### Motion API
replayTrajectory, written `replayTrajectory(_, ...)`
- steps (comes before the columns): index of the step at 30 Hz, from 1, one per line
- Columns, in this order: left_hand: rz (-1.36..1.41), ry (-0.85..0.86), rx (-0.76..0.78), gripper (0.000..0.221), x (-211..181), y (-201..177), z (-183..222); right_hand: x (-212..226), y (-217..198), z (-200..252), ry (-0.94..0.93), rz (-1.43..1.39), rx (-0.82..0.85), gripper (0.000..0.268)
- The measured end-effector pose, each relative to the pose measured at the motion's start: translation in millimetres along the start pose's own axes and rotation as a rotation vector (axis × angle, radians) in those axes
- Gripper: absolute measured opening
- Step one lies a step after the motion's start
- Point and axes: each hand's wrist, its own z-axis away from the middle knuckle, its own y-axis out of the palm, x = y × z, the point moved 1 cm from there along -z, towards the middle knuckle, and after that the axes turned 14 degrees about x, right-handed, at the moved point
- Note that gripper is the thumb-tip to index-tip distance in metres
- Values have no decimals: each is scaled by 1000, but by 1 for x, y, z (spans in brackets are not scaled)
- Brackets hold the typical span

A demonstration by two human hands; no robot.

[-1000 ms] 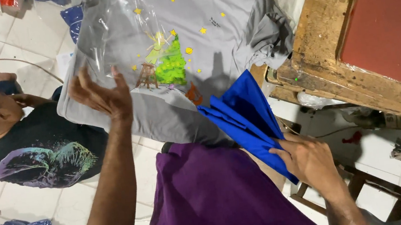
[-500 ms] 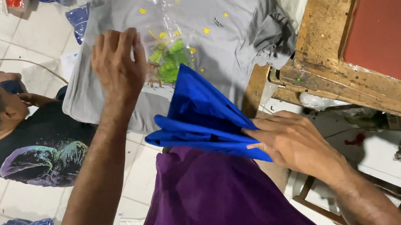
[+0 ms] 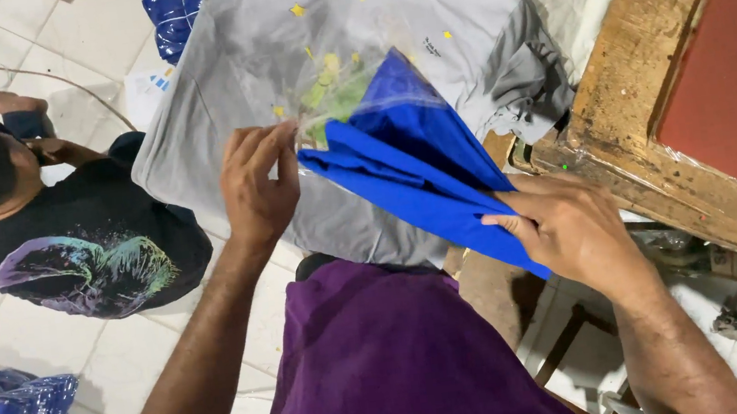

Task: Folding a t-shirt and placing it into a plastic bag for final packaging.

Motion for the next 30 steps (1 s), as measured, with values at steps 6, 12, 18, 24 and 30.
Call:
replayTrajectory(6,-59,-53,-145,11,-25,18,2,-8,40,-10,109,102,-117,30)
replayTrajectory(12,-15,133,-61,22,-67,34,-11,30,43,-26,-6,137,-256,25)
replayTrajectory(18,60,273,-102,22,-85,37,-20,46,65,-37,-71,156,-357,10)
replayTrajectory(24,144,299,-45,24,-96,37,18,39,105,-56,35,165,-358,17)
replayTrajectory(30,205,208,-100,27,-61,56,48,24,169,-108,76,259,-574,23)
